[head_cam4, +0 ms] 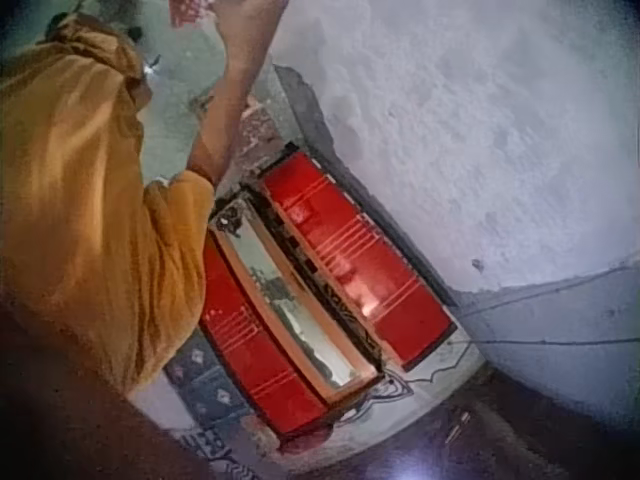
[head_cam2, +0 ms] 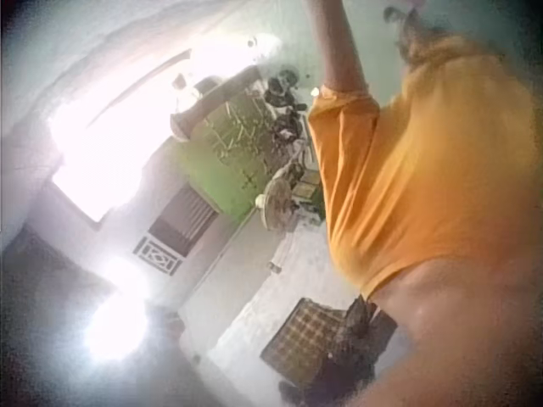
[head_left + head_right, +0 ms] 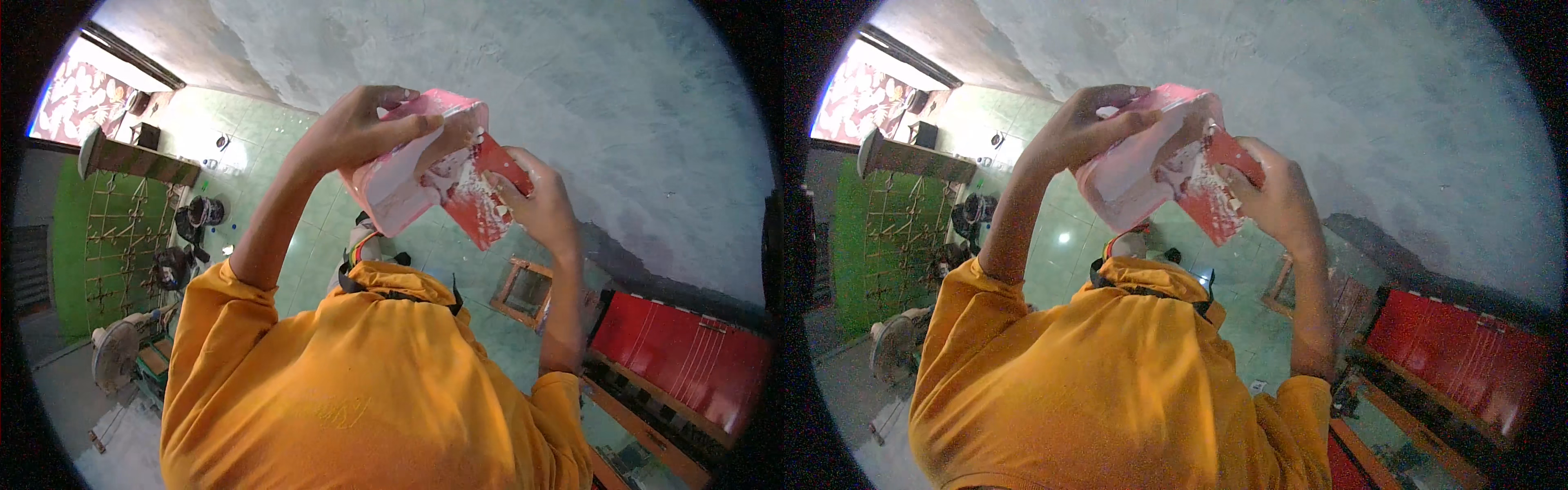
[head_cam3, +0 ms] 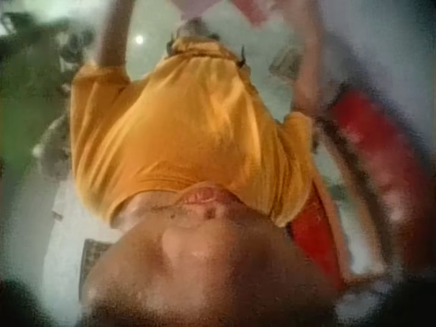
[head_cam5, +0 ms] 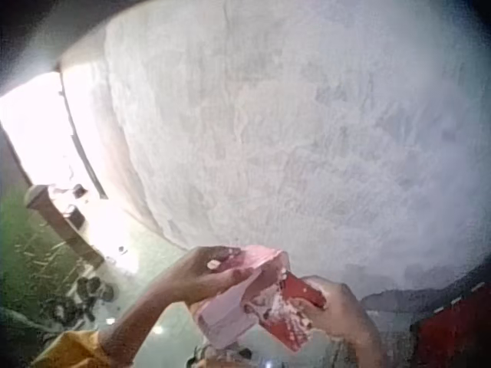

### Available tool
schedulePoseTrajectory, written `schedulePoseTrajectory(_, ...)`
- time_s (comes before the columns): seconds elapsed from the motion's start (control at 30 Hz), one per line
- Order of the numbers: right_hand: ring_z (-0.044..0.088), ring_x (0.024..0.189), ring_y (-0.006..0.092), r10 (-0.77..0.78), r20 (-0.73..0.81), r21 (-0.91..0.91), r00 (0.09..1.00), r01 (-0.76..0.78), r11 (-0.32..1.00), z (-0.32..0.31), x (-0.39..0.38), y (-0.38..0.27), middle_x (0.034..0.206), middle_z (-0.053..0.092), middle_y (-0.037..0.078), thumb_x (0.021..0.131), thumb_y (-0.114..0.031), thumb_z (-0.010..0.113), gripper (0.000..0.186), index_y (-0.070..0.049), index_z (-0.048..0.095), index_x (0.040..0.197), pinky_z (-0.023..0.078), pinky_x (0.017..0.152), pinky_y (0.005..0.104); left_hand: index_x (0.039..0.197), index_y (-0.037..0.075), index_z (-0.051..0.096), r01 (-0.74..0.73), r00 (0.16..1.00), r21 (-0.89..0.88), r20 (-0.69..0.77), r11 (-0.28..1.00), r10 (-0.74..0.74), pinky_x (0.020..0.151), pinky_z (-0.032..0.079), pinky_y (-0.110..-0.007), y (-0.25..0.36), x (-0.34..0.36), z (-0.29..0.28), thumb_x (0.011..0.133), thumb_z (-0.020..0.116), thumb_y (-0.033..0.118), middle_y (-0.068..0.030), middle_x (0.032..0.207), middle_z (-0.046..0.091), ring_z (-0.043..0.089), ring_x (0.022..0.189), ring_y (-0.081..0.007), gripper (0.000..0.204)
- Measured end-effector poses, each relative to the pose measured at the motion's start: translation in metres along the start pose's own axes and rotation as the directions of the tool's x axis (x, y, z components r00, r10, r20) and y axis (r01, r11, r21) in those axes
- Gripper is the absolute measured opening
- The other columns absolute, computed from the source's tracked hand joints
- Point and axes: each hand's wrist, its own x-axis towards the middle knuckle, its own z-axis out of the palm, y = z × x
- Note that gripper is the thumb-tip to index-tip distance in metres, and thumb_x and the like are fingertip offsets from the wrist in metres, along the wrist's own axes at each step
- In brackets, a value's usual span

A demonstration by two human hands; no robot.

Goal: The person uses a scraper to apply plaster from a container onto the surface of a ceiling and a wall.

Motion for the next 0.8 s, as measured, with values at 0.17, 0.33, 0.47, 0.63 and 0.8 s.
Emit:
schedulePoseTrajectory(0.17, 0.066, 0.085, 0.0119, -0.077, 0.039, 0.146, 0.996, 0.070, 0.987, 0.053, -0.004, 0.025, 0.099, 0.072, 0.013, 0.094, -0.022, 0.070, 0.038, 0.004, 0.063, 0.120, 0.054, 0.077, 0.0321, 0.124, -0.003, 0.068, 0.097, 0.994, -0.046, 0.059, 0.994, -0.094, 0.087, 0.056, -0.036, -0.023, 0.008, 0.010, 0.088, 0.069, 0.052, -0.0188, 0.109, 0.072, 0.069, 0.101, -0.0237, 0.066)
schedulePoseTrajectory(0.33, 0.065, 0.088, 0.0106, 0.201, 0.186, 0.692, 0.962, -0.274, 0.668, 0.107, -0.005, 0.066, 0.105, 0.071, 0.008, 0.093, -0.020, 0.071, 0.036, 0.004, 0.064, 0.120, 0.053, 0.079, 0.0285, 0.120, -0.006, 0.068, 0.201, 0.980, -0.179, 0.036, 0.963, -0.198, 0.087, 0.055, -0.034, -0.070, 0.008, 0.016, 0.091, 0.067, 0.051, -0.0167, 0.106, 0.072, 0.068, 0.098, -0.0226, 0.064)
schedulePoseTrajectory(0.47, 0.065, 0.089, 0.0122, 0.268, 0.290, 0.841, 0.919, -0.378, 0.387, 0.119, -0.003, 0.066, 0.100, 0.069, 0.004, 0.095, -0.022, 0.069, 0.034, 0.003, 0.065, 0.117, 0.051, 0.079, 0.0272, 0.112, -0.005, 0.071, 0.152, 0.977, -0.367, -0.086, 0.918, -0.196, 0.075, 0.054, -0.031, -0.088, 0.002, 0.013, 0.089, 0.068, 0.051, -0.0103, 0.092, 0.072, 0.067, 0.084, -0.0173, 0.061)
schedulePoseTrajectory(0.63, 0.063, 0.083, 0.0109, 0.274, 0.078, 0.924, 0.959, -0.173, 0.341, 0.111, 0.002, 0.033, 0.098, 0.066, 0.001, 0.093, -0.021, 0.072, 0.034, -0.001, 0.062, 0.118, 0.051, 0.071, 0.0272, 0.121, -0.002, 0.067, 0.093, 0.921, -0.591, -0.255, 0.801, -0.295, 0.081, 0.050, -0.028, -0.106, -0.020, 0.022, 0.096, 0.065, 0.041, -0.0034, 0.100, 0.067, 0.061, 0.092, -0.0117, 0.049)
schedulePoseTrajectory(0.8, 0.061, 0.082, 0.0102, 0.044, -0.439, 0.733, 0.898, 0.329, 0.596, 0.005, 0.034, -0.084, 0.101, 0.065, 0.000, 0.092, -0.014, 0.071, 0.029, -0.005, 0.061, 0.118, 0.046, 0.065, 0.0265, 0.130, -0.003, 0.061, -0.024, 0.922, -0.813, -0.243, 0.582, -0.302, 0.099, 0.047, -0.035, -0.127, -0.047, 0.017, 0.100, 0.057, 0.042, -0.0081, 0.122, 0.065, 0.060, 0.112, -0.0180, 0.054)
